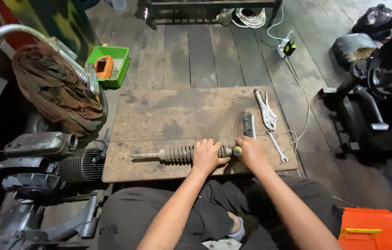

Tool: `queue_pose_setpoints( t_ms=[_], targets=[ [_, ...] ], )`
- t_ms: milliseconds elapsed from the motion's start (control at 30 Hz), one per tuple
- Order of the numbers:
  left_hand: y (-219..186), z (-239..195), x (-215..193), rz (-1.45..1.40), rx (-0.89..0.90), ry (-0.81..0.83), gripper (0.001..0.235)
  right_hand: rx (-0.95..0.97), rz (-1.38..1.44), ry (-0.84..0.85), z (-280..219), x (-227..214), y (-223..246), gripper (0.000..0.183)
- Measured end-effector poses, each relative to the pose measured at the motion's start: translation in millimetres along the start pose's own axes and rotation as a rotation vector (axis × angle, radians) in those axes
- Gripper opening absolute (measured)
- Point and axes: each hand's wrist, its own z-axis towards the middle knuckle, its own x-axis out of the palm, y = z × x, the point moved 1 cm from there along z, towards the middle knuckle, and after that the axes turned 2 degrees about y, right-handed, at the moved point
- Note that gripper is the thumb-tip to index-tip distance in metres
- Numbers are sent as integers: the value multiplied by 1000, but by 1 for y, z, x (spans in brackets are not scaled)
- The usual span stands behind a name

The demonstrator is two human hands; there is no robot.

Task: The person cleans a metal car part, likely a shock absorber, using a wire brush and a screwdriver. They scrub the surface of the part and use the screwdriver to scrape off debris.

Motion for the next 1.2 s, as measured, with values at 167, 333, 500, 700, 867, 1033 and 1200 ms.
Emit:
queue_pose_setpoints(
  t_ms=[167,333,500,700,867,1033,1200],
  targets=[
    [3,-3,11,-1,5,-48,62,98,195,-20,-3,-26,0,20],
    [2,-3,7,-9,13,-47,63,92,161,-73,-20,-33,8,21],
    [3,-3,9,-17,22,-62,64,39,68,-109,-18,-4,7,20],
    [3,-6,14,17,24,-46,63,28,-51,-156,-6,8,11,15],
    [3,-6,9,-23,21,-54,63,222,216,-52,-11,-28,12,12],
    [0,-8,7,4,31,-69,63,207,223,-67,-20,-11,17,25],
    [10,-13,35,40,61,-21,67,160,21,-64,-5,-18,26,23]
  ],
)
